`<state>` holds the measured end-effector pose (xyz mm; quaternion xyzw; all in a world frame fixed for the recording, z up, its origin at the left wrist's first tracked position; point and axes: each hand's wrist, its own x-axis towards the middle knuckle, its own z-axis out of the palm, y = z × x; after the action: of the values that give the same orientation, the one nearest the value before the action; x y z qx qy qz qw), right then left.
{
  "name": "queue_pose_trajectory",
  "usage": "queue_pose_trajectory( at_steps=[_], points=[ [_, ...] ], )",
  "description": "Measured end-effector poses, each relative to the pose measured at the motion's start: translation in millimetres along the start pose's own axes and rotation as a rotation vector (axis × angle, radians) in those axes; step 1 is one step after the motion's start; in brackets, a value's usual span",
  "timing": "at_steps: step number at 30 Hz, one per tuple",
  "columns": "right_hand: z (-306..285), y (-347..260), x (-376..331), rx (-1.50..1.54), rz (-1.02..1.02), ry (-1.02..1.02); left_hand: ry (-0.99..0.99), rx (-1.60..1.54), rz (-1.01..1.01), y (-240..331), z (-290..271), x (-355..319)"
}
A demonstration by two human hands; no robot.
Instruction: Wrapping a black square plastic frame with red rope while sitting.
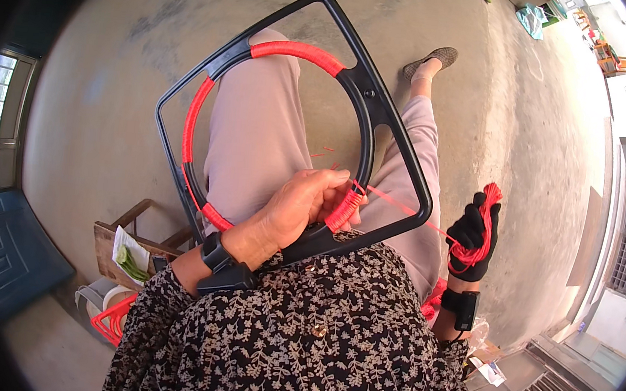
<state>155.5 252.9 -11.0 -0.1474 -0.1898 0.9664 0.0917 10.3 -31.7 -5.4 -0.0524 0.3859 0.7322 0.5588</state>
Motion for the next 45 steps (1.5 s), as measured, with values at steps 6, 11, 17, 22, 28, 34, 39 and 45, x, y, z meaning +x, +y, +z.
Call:
queue_pose_trajectory(
  at_steps=[6, 11, 17, 22, 28, 34, 39, 45],
  points=[
    [-9, 3, -24, -0.473, -0.021, 0.36, 0.033, 0.016, 0.048, 1, 9, 0],
    [6, 7, -17, -0.722, -0.051, 0.477, 0.054, 0.059, 0.114, -5, 5, 1],
    [24, 23, 15, -0.698, 0.239, 0.28, 0.056, 0.112, 0.205, -2, 9, -1],
    [71, 67, 47, -1.194, 0.101, -0.251, 0.055, 0.11, 0.257, -5, 9, -3],
    [44, 77, 67, -1.311, -0.052, -0.435, -0.011, 0.09, 0.276, -3, 6, -3],
    [75, 79, 58, -1.314, -0.131, -0.595, 0.086, 0.078, 0.355, -1, 19, -6],
    [74, 103, 97, -0.921, 0.016, -0.493, 0.056, 0.003, 0.289, -1, 14, -4],
    [50, 101, 92, -0.441, 0.182, -0.337, 0.038, -0.039, 0.161, -1, 11, -2]
  ],
)
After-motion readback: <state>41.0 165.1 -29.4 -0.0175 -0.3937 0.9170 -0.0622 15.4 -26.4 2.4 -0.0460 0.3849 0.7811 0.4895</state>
